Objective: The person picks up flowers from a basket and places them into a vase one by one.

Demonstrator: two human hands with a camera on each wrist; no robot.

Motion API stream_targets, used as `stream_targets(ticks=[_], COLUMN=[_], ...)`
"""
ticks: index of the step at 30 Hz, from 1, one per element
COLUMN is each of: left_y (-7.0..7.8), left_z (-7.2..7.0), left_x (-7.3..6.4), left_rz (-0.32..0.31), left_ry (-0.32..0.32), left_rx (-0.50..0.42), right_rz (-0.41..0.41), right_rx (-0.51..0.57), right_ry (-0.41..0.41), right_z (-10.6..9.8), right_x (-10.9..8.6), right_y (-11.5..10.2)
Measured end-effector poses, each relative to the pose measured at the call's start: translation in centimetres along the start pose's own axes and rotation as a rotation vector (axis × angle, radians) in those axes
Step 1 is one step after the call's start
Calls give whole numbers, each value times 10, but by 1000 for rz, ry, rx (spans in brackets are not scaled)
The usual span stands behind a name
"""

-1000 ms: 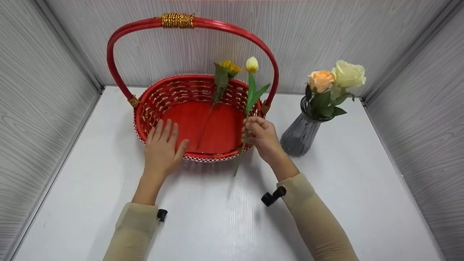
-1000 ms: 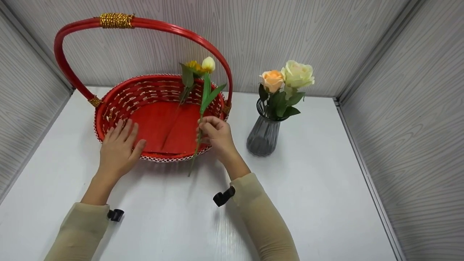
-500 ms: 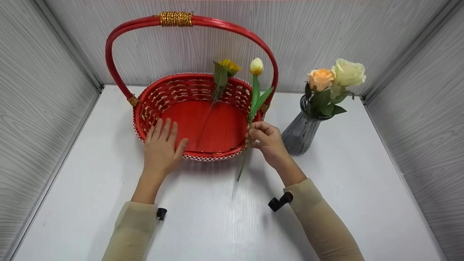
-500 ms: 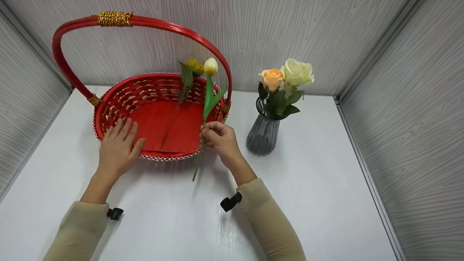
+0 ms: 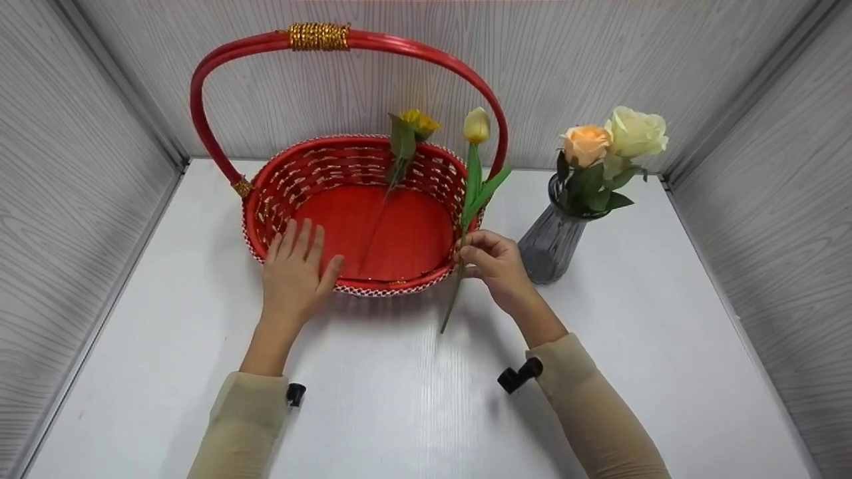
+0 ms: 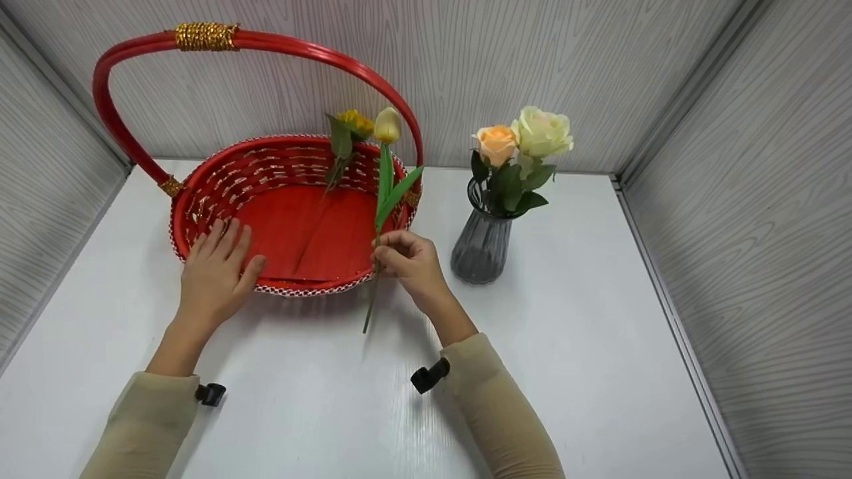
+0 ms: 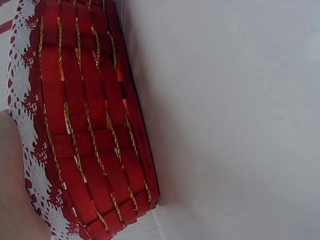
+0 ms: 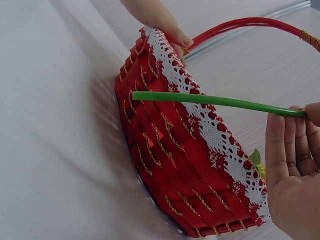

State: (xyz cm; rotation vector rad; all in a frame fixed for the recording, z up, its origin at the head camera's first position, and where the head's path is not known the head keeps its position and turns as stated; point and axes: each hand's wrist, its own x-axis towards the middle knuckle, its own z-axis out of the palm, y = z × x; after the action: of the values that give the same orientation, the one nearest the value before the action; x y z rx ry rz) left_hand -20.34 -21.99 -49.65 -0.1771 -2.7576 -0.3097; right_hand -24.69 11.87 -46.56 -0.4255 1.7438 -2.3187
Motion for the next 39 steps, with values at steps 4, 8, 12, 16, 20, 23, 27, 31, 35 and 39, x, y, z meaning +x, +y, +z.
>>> stream_targets(ticks=[4, 8, 12, 16, 20, 23, 27, 31, 35, 39], left_y=[0, 0, -1, -1, -2, -2, -1, 0, 0, 1], left_z=[0, -1, -1, 0, -1, -2, -3, -3, -1, 0], left_x=[-1, -2, -2, -2, -2, -2, -2, -2, 0, 0], left_rz=[-5, -10, -13, -11, -15, -18, -21, -20, -11, -8], left_ry=[8, -2, -7, -5, -13, -18, -25, -22, -10, -5], left_rx=[5, 12, 10, 12, 13, 10, 9, 4, -8, -12], right_rz=[-20, -48, -70, -93, -115, -131, -152, -177, -200, -194], right_rx=[-2, -16, -14, 0, 11, 19, 41, 65, 104, 152], right_ry=[-1, -10, -19, -26, -27, -22, -8, 25, 67, 129], right_z=[-2, -5, -5, -6, -7, -7, -11, -15, -21, -25], right_x=[-3, -5, -9, -12, -16, -19, -22, -26, -30, -32], right_y=[1, 2, -1, -3, -5, -8, -11, -16, -22, -29])
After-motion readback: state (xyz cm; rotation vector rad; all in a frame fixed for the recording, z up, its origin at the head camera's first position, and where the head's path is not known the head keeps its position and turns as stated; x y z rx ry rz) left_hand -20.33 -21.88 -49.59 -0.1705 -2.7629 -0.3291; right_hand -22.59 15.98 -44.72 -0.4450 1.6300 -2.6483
